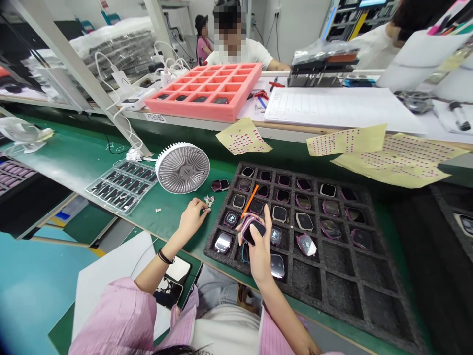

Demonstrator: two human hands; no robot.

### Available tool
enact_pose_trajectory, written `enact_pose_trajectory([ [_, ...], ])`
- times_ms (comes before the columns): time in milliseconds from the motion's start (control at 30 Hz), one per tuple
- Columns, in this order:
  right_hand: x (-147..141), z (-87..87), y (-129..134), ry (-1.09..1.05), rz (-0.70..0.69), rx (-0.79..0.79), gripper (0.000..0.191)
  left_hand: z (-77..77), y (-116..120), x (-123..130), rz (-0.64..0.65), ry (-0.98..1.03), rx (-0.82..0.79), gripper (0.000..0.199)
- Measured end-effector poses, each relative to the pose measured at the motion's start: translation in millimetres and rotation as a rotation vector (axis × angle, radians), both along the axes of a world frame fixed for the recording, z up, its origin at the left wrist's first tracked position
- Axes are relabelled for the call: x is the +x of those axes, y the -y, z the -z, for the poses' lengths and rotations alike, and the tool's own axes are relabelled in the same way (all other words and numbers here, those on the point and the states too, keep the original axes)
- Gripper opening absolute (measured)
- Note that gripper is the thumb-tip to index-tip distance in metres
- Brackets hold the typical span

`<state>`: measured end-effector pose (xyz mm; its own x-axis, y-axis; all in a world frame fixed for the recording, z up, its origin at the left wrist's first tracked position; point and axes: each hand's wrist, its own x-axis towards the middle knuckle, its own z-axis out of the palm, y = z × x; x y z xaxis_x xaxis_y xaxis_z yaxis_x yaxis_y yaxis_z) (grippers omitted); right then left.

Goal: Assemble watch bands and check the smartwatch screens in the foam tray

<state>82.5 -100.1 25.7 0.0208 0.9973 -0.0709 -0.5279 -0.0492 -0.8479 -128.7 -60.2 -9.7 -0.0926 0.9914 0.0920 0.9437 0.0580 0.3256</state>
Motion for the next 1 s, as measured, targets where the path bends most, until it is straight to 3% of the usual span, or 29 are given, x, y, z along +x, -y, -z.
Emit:
enact_pose_trajectory([
  [367,0,-2.4,-2,-0.059,-0.035,-0.037,0.063,-4.4,-1,0,0.102,0.057,0.121,0.019],
  [500,-2,-1.4,-3,-0.044,-0.040,-0.028,0.061,-22.5,4,12,0.183,0.307,0.319,0.022],
  [567,-4,-1.5,-3,-0.056,-0.042,-0.031,0.062,-33.4,6,21,0.211,0.469,0.335,0.021],
  [700,-6,-1.4,-2,-0.077,-0.030,-0.039,0.064,-53.4,10,42,0.184,0.916,0.176,0.017],
  [800,-7,-0.6,-1,-0.035,-0.013,-0.041,0.067,-65.7,17,60,0.237,1.202,0.055,0.022],
  [1000,-4,0.7,0,0.077,0.029,-0.048,0.072,-79.5,22,78,0.341,1.378,-0.172,0.028],
])
